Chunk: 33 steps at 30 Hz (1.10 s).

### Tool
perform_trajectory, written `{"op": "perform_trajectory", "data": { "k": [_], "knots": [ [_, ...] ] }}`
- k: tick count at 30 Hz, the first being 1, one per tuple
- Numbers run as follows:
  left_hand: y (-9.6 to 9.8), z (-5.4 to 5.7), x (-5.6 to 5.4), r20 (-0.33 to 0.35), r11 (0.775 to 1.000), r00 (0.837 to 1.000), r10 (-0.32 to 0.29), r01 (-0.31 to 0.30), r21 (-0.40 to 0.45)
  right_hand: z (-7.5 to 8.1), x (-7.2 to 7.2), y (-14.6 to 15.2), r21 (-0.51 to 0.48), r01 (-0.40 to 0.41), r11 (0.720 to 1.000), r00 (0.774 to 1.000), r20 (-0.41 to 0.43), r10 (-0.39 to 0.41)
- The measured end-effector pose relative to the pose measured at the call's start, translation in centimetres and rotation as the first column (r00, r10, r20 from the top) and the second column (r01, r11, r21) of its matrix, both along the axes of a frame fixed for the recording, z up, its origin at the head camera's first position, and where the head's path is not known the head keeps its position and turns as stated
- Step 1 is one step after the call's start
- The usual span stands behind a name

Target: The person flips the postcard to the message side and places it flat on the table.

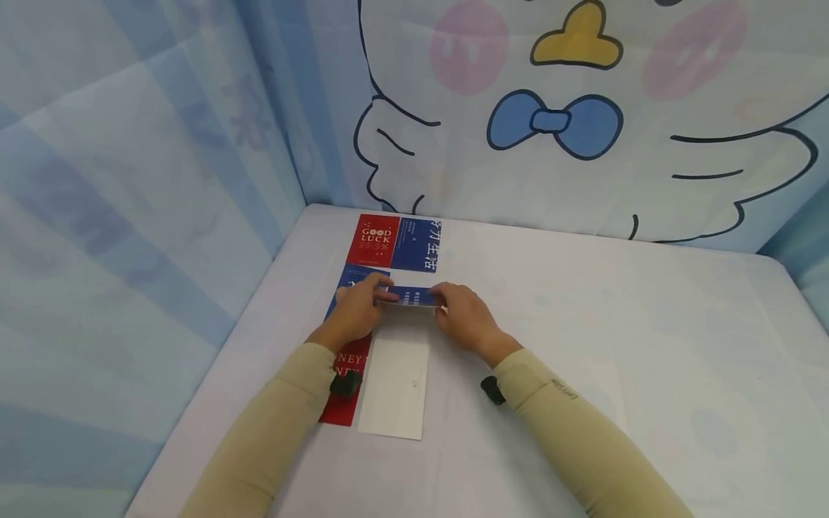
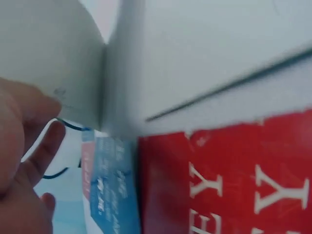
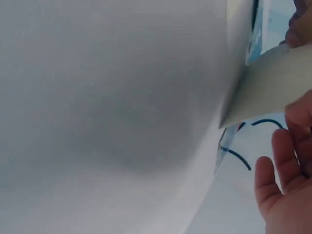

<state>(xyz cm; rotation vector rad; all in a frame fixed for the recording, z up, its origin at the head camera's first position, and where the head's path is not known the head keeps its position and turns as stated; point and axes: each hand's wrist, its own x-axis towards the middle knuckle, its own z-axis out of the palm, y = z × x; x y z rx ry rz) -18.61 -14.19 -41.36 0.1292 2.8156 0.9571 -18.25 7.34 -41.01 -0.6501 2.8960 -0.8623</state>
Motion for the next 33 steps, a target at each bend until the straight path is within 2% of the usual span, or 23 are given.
{"op": "perform_trajectory", "data": {
  "k": [3, 5, 8, 12, 15, 17, 21, 24, 28, 33],
  "knots": [
    [0.0, 0.3, 0.2, -0.099, 0.998, 0.994, 0.036, -0.031, 0.057, 0.2, 0.1, 0.0, -0.122, 0.016, 0.992, 0.998, -0.055, -0.023],
    [0.1, 0.7, 0.4, -0.165, 0.994, 0.985, 0.05, -0.034, 0.1, 0.6, 0.1, 0.0, -0.217, 0.031, 0.976, 0.994, -0.095, -0.052],
    [0.3, 1.5, 0.6, -0.237, 0.987, 0.97, 0.049, -0.011, 0.16, 1.0, 0.1, 0.0, -0.355, 0.036, 0.934, 0.986, -0.142, -0.092],
    [0.5, 2.3, 0.9, -0.295, 0.965, 0.953, 0.068, 0.012, 0.262, 1.5, 0.2, -0.2, -0.464, 0.063, 0.883, 0.976, -0.155, -0.151],
    [0.6, 2.5, 1.1, -0.342, 0.948, 0.935, 0.098, 0.016, 0.317, 1.7, 0.3, -0.2, -0.489, 0.093, 0.867, 0.967, -0.163, -0.196],
    [0.6, 2.5, 1.1, -0.375, 0.946, 0.92, 0.115, 0.014, 0.324, 1.7, 0.4, -0.2, -0.489, 0.096, 0.867, 0.959, -0.188, -0.212],
    [0.6, 2.3, 1.2, -0.443, 0.957, 0.89, 0.108, 0.027, 0.288, 1.6, 0.4, -0.1, -0.47, 0.066, 0.88, 0.942, -0.262, -0.211],
    [0.6, 2.1, 1.2, -0.471, 0.963, 0.877, 0.096, 0.038, 0.267, 1.4, 0.2, 0.0, -0.456, 0.038, 0.889, 0.933, -0.303, -0.195],
    [0.5, 1.9, 1.2, -0.463, 0.967, 0.882, 0.087, 0.037, 0.252, 1.2, 0.2, 0.2, -0.438, 0.013, 0.899, 0.93, -0.324, -0.172],
    [0.6, 2.1, 1.4, -0.403, 0.972, 0.912, 0.076, 0.022, 0.234, 1.3, 0.1, 0.5, -0.422, -0.007, 0.907, 0.947, -0.293, -0.129]
  ]
}}
